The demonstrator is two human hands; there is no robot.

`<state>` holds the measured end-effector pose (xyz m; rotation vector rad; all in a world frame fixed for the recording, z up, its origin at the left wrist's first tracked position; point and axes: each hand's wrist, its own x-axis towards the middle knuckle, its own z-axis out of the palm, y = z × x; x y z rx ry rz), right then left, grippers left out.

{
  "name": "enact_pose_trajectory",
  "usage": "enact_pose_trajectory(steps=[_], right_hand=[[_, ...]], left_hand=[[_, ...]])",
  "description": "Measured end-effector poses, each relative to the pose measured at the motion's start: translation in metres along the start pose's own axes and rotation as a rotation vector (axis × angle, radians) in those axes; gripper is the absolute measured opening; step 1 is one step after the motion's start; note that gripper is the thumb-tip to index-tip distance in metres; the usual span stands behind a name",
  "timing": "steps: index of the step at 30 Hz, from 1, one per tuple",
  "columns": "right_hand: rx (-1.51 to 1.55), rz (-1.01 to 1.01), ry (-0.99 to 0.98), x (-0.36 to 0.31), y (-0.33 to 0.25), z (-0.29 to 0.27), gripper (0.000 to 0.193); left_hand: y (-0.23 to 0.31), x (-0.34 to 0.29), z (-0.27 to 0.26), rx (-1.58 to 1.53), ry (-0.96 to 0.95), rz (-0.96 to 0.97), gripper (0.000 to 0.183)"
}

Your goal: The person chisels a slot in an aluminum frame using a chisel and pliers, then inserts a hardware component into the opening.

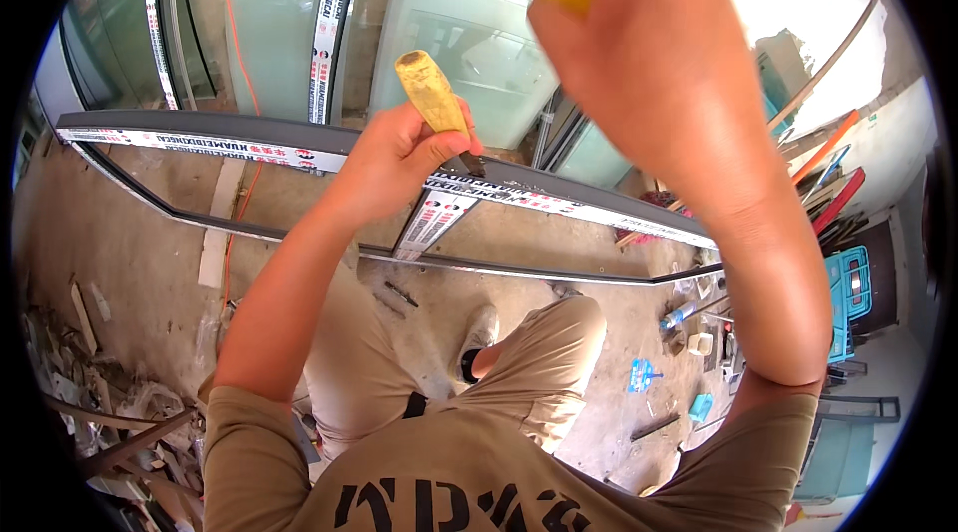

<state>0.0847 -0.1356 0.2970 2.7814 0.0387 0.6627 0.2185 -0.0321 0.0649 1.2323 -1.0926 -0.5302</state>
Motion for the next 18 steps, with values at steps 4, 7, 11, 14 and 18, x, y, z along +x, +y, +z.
enact_pose_trajectory(steps=[4, 7, 11, 14, 18], right_hand=[[-0.022, -0.113, -0.151, -0.011, 0.014, 0.004, 0.052], [0.039, -0.008, 0.056, -0.019, 0.011, 0.012, 0.054], [-0.027, -0.132, -0.187, -0.021, 0.016, 0.002, 0.053], [0.095, 0.057, 0.053, -0.019, 0.0, 0.006, 0.052], [0.011, -0.067, -0.107, -0.032, 0.024, 0.012, 0.056]], left_hand=[[-0.009, 0.0, 0.001, -0.107, -0.026, 0.028, 0.024], [-0.006, 0.002, 0.003, -0.046, 0.016, 0.046, 0.018], [-0.003, 0.004, 0.004, -0.043, -0.001, 0.023, 0.016], [-0.004, 0.001, 0.003, -0.039, 0.013, 0.027, 0.015], [-0.009, 0.003, 0.001, -0.044, -0.009, 0.003, 0.02]])
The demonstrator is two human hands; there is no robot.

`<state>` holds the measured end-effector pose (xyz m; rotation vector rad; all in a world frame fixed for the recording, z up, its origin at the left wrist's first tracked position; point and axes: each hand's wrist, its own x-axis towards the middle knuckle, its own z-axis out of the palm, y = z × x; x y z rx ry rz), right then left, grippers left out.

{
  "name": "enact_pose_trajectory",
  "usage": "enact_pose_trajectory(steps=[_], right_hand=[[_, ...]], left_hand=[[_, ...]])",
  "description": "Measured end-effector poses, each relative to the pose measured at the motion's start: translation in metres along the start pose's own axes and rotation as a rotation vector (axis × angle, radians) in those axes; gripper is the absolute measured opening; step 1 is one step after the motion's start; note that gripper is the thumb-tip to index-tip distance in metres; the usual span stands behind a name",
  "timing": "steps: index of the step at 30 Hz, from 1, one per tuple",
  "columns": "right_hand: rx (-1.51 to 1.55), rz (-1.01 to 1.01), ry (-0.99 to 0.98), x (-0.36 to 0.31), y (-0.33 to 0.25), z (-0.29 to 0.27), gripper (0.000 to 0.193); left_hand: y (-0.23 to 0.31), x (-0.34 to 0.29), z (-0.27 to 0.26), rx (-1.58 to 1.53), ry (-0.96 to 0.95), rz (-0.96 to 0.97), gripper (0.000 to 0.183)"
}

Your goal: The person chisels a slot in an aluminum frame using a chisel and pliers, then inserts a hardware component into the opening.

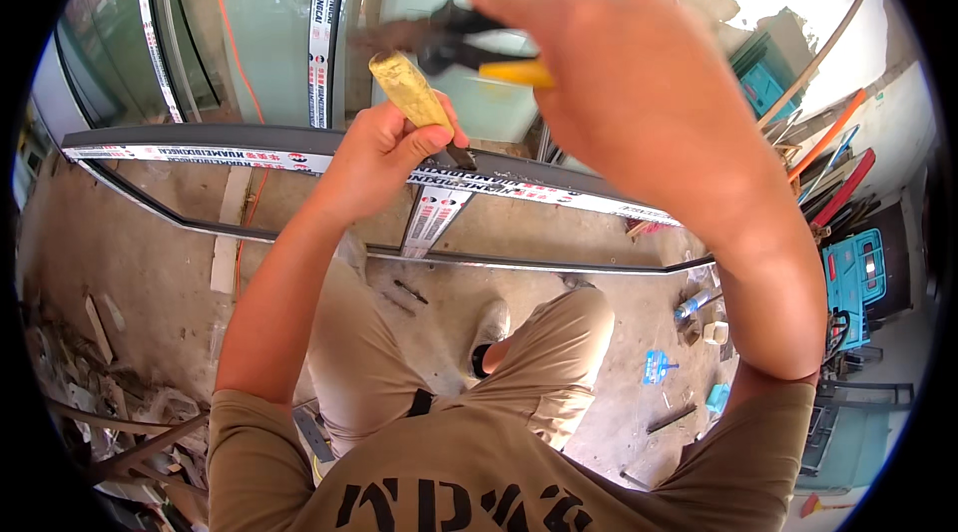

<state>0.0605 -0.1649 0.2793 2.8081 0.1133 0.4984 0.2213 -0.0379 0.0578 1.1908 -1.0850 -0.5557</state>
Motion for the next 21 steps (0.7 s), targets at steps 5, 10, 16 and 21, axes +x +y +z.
enact_pose_trajectory(steps=[5, 10, 16, 21], right_hand=[[0.106, -0.014, 0.214, -0.009, 0.0, 0.014, 0.054], [0.13, 0.09, 0.203, -0.016, -0.001, 0.012, 0.05], [0.318, 0.311, 0.267, -0.044, 0.032, 0.051, 0.056], [0.487, 0.48, 0.29, -0.077, 0.039, 0.069, 0.056]], left_hand=[[0.003, 0.002, 0.005, -0.007, 0.05, -0.036, 0.018], [-0.001, 0.0, 0.002, 0.013, 0.062, -0.04, 0.022], [0.008, 0.006, 0.006, -0.022, 0.15, -0.116, 0.035], [0.008, 0.007, 0.009, -0.023, 0.201, -0.105, 0.037]])
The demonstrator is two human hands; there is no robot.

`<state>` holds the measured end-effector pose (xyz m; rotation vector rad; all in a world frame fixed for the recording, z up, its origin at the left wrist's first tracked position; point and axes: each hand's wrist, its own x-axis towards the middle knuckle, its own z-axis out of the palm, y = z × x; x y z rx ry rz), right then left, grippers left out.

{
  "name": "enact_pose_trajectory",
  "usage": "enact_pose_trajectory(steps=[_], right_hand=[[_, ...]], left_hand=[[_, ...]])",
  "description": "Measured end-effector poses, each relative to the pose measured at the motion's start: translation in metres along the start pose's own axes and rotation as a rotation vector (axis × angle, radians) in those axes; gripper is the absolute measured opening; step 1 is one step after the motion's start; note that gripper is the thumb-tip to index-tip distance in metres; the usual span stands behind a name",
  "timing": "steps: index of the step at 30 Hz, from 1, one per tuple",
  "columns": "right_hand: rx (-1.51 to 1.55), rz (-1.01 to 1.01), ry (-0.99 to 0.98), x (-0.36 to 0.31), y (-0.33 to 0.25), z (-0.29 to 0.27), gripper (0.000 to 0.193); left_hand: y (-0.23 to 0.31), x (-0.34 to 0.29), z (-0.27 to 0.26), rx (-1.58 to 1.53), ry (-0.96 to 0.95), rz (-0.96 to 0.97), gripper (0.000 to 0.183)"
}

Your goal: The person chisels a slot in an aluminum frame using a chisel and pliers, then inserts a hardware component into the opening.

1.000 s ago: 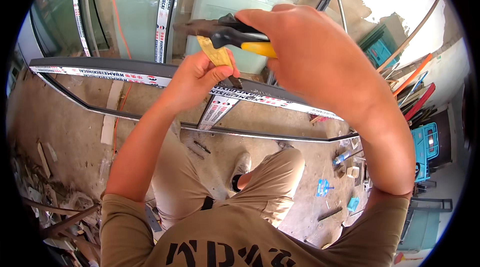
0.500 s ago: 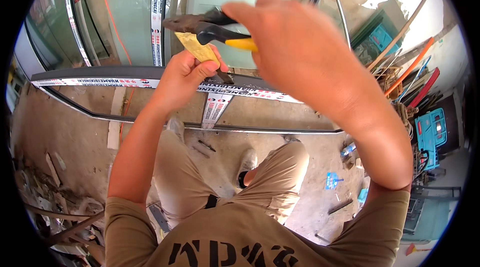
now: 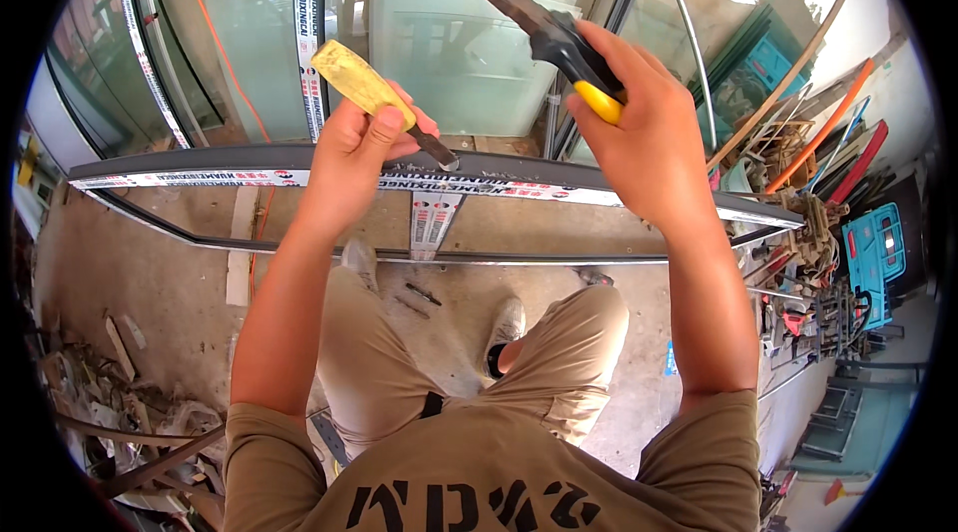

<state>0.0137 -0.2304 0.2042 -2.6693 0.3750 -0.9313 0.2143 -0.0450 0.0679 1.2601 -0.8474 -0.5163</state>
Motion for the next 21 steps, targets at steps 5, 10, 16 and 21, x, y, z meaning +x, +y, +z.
enact_pose_trajectory(steps=[5, 10, 16, 21], right_hand=[[-0.01, 0.124, -0.061, -0.019, 0.018, 0.001, 0.057], [0.055, 0.133, 0.004, -0.037, 0.031, 0.01, 0.057], [0.169, 0.216, 0.037, -0.055, 0.037, 0.021, 0.057], [0.283, 0.371, 0.04, -0.082, 0.047, 0.029, 0.058]], left_hand=[[-0.004, 0.002, -0.002, 0.044, -0.048, 0.019, 0.039], [-0.005, 0.0, -0.002, 0.071, -0.069, 0.014, 0.039], [-0.003, -0.003, -0.006, -0.057, 0.019, 0.08, 0.035], [0.023, -0.002, 0.003, 0.065, -0.051, 0.192, 0.029]])
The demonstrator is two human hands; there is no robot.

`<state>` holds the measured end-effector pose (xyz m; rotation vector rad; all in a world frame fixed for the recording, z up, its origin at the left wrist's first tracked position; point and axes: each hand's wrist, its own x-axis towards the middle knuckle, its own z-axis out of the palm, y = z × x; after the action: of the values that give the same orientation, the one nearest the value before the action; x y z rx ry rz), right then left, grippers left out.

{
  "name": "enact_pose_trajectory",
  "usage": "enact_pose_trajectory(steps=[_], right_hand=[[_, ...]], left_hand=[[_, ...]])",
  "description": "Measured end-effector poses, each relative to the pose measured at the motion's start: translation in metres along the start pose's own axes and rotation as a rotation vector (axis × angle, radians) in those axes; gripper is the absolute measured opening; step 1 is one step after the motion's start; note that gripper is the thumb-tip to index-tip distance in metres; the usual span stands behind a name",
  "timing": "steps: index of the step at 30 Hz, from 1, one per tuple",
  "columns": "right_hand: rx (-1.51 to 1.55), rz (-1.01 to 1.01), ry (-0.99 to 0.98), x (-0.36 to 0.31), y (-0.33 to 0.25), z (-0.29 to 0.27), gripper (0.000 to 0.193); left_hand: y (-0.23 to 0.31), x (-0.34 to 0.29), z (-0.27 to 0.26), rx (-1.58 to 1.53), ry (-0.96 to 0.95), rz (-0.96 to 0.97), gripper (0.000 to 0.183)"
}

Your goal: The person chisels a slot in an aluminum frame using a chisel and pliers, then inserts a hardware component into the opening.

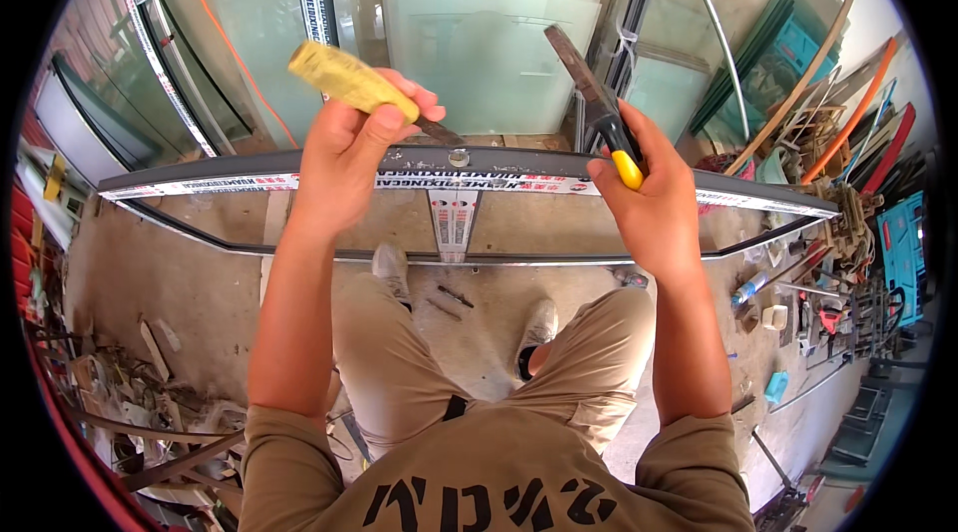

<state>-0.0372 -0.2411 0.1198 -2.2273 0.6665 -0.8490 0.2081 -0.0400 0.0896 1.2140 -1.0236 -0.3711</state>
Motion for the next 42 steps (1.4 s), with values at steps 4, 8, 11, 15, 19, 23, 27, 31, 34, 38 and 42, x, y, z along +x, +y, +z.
enact_pose_trajectory(steps=[4, 8, 11, 15, 19, 23, 27, 31, 34, 38, 42], right_hand=[[0.084, 0.112, 0.006, -0.01, 0.012, 0.002, 0.06], [0.085, 0.177, 0.003, -0.016, 0.029, 0.003, 0.062], [0.093, 0.182, 0.024, -0.022, 0.042, 0.004, 0.061], [0.119, 0.183, 0.024, -0.027, 0.059, 0.004, 0.061], [0.104, 0.149, 0.043, -0.025, 0.072, 0.004, 0.062], [0.172, 0.14, 0.049, -0.024, 0.081, 0.002, 0.063], [0.151, 0.115, 0.05, -0.022, 0.082, 0.001, 0.063], [0.15, 0.082, 0.032, -0.022, 0.08, -0.001, 0.063], [0.169, 0.055, 0.039, -0.022, 0.085, -0.001, 0.063], [0.192, 0.05, 0.035, -0.021, 0.085, 0.0, 0.062], [0.201, 0.06, 0.048, -0.022, 0.082, 0.001, 0.061]], left_hand=[[0.017, 0.022, 0.005, 0.147, -0.136, 0.003, 0.025], [0.026, 0.04, 0.019, 0.197, -0.245, -0.068, 0.024], [0.026, 0.044, 0.029, 0.231, -0.351, -0.111, 0.026], [0.021, 0.048, 0.039, 0.228, -0.447, -0.226, 0.029], [0.025, 0.058, 0.045, 0.306, -0.514, -0.241, 0.031], [0.032, 0.065, 0.051, 0.406, -0.534, -0.24, 0.032], [0.034, 0.069, 0.056, 0.544, -0.539, -0.17, 0.033], [0.03, 0.072, 0.055, 0.614, -0.541, -0.148, 0.033], [0.031, 0.072, 0.055, 0.6, -0.536, -0.181, 0.034], [0.036, 0.075, 0.059, 0.587, -0.516, -0.191, 0.032], [0.039, 0.078, 0.063, 0.59, -0.519, -0.199, 0.027]])
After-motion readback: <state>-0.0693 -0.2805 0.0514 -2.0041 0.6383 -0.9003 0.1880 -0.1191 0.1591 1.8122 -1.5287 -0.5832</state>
